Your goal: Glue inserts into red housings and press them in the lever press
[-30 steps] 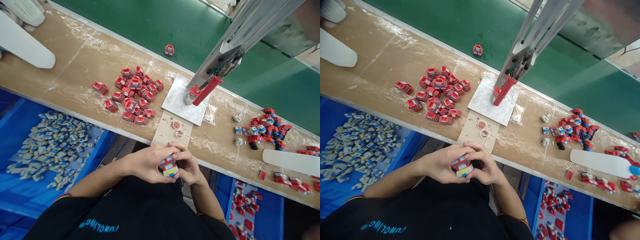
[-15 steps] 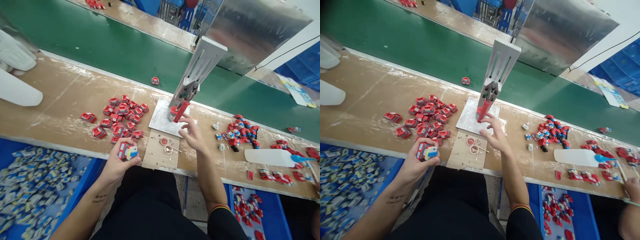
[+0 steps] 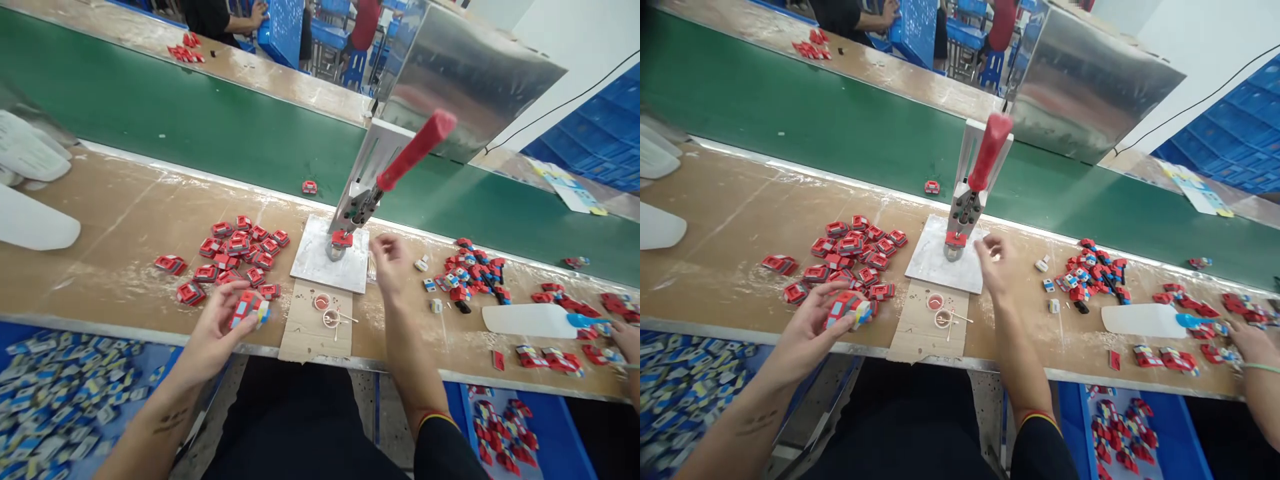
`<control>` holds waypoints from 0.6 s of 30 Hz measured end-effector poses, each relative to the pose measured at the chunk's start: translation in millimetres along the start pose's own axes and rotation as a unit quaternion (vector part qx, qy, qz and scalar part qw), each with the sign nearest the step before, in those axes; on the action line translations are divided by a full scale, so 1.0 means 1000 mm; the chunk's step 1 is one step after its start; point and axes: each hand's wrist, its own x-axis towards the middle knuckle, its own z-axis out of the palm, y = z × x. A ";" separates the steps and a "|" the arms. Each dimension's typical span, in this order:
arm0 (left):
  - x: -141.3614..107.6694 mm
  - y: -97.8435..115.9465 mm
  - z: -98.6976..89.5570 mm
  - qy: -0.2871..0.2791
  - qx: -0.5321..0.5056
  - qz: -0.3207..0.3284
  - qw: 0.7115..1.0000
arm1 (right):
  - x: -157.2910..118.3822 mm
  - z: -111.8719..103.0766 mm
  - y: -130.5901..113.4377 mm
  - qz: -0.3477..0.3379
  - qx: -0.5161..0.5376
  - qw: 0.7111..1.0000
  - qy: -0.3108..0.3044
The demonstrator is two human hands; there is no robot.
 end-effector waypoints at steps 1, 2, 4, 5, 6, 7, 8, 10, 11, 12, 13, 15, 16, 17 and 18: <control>0.008 0.004 0.001 -0.009 0.032 0.027 0.999 | -0.011 0.009 0.019 0.069 -0.032 0.996 -0.045; 0.017 0.009 0.003 -0.019 0.064 0.055 0.996 | -0.020 0.017 0.035 0.099 -0.035 0.992 -0.076; 0.040 0.019 0.011 -0.041 0.123 0.108 0.986 | -0.029 0.025 0.056 0.119 -0.015 0.985 -0.120; 0.053 0.022 0.016 -0.055 0.146 0.125 0.980 | -0.029 0.024 0.062 0.115 -0.002 0.985 -0.129; 0.065 0.025 0.020 -0.070 0.161 0.138 0.975 | -0.027 0.019 0.065 0.113 0.008 0.985 -0.134; 0.076 0.026 0.024 -0.083 0.171 0.146 0.971 | -0.024 0.009 0.066 0.113 0.013 0.984 -0.134; 0.086 0.025 0.026 -0.095 0.178 0.151 0.968 | -0.020 -0.004 0.067 0.114 0.016 0.985 -0.131; 0.098 0.022 0.027 -0.110 0.198 0.151 0.962 | -0.015 -0.031 0.069 0.115 0.012 0.986 -0.118; 0.101 0.020 0.027 -0.114 0.208 0.148 0.960 | -0.014 -0.042 0.069 0.113 0.007 0.987 -0.113; 0.102 0.019 0.028 -0.122 0.216 0.144 0.958 | -0.015 -0.048 0.070 0.110 0.002 0.987 -0.115; 0.101 0.020 0.029 -0.143 0.219 0.142 0.955 | -0.017 -0.049 0.070 0.106 -0.003 0.987 -0.123; 0.095 0.028 0.036 -0.246 0.213 0.149 0.934 | -0.024 -0.036 0.070 0.100 -0.010 0.984 -0.149; 0.091 0.035 0.041 -0.320 0.206 0.160 0.911 | -0.027 -0.024 0.069 0.099 -0.013 0.982 -0.161; 0.087 0.044 0.048 -0.394 0.198 0.175 0.880 | -0.030 -0.010 0.068 0.098 -0.015 0.981 -0.168; 0.084 0.054 0.055 -0.456 0.191 0.191 0.848 | -0.031 0.003 0.068 0.097 -0.018 0.980 -0.170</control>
